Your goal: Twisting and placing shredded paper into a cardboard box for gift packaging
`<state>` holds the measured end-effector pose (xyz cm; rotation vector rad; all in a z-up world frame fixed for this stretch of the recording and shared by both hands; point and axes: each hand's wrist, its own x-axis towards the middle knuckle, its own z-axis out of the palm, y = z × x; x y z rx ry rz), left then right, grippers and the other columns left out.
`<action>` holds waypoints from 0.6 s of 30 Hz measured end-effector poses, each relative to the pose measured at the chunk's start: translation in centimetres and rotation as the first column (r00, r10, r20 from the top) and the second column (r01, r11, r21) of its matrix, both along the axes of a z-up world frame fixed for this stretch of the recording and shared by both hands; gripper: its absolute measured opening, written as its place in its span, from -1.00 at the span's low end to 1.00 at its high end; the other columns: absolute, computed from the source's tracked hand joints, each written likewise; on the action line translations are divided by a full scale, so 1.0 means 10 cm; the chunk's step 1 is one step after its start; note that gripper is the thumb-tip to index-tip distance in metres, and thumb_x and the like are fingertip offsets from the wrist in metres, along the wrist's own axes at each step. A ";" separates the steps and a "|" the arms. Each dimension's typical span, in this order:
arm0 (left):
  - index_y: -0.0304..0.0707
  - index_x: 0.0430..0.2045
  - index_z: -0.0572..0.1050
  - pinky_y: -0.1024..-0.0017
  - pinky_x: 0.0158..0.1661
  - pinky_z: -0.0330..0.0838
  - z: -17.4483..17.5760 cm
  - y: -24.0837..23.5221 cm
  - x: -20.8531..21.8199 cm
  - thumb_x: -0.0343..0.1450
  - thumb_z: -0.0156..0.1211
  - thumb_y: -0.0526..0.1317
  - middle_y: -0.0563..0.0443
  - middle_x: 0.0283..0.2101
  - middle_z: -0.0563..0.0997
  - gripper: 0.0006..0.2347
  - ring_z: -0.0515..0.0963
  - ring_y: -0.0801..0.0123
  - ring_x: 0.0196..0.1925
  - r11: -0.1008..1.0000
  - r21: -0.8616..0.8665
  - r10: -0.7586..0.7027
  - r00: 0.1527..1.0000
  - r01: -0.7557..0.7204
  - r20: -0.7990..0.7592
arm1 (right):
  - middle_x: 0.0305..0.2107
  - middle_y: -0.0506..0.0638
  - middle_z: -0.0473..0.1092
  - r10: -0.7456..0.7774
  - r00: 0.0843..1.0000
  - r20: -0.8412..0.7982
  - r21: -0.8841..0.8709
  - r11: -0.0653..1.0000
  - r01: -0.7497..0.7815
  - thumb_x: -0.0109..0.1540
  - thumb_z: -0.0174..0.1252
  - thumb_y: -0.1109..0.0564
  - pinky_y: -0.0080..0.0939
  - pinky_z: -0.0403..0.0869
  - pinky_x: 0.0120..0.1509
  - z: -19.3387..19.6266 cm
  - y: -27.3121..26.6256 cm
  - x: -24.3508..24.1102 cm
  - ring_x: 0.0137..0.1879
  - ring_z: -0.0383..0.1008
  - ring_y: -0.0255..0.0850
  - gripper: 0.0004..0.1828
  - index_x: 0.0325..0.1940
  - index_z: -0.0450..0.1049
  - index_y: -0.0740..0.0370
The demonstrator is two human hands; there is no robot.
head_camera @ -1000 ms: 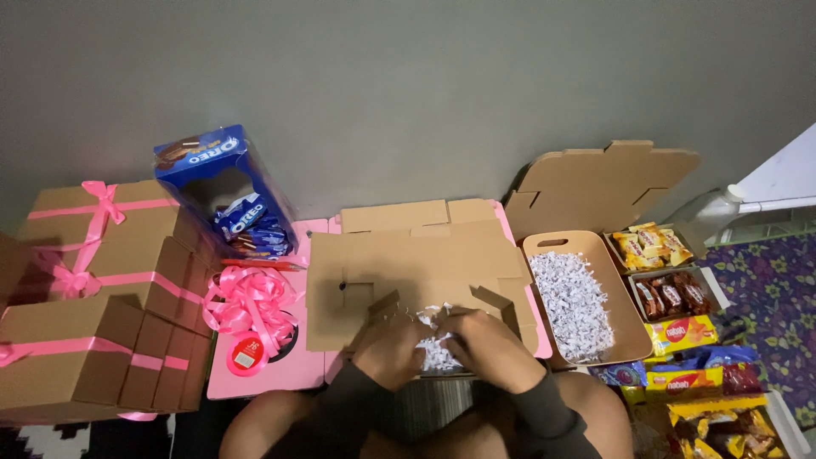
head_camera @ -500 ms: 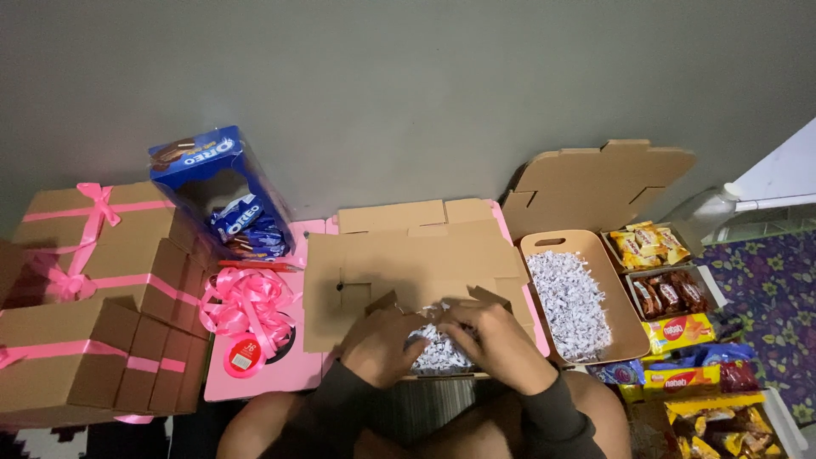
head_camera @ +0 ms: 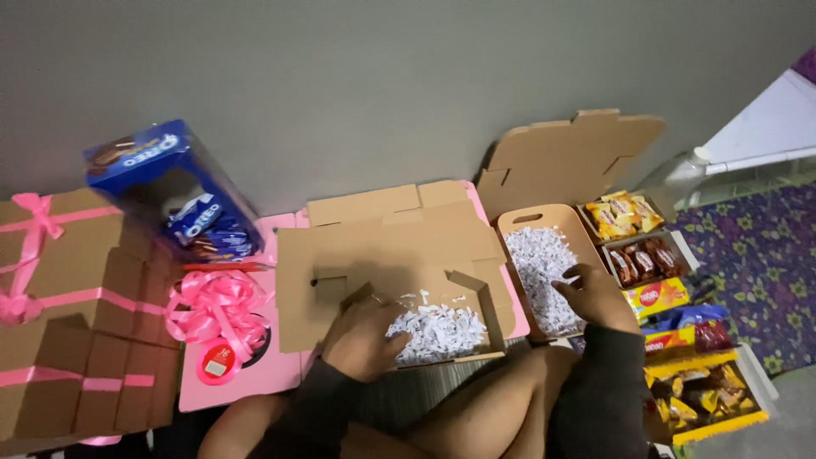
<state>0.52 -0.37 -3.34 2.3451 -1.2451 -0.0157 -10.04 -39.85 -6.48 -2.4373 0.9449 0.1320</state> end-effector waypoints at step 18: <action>-0.13 -0.01 0.58 0.08 0.04 0.38 0.24 -0.24 -0.06 0.42 0.13 0.11 0.02 0.02 0.65 -0.60 0.55 -0.01 -0.01 0.994 -0.018 0.107 0.989 -0.109 -0.099 | 0.01 0.20 0.55 0.176 0.873 -0.455 0.256 0.965 -0.061 0.27 0.12 0.06 -0.05 0.54 -0.08 -1.10 -0.32 0.70 -0.11 0.60 0.02 -0.63 0.12 0.53 0.24</action>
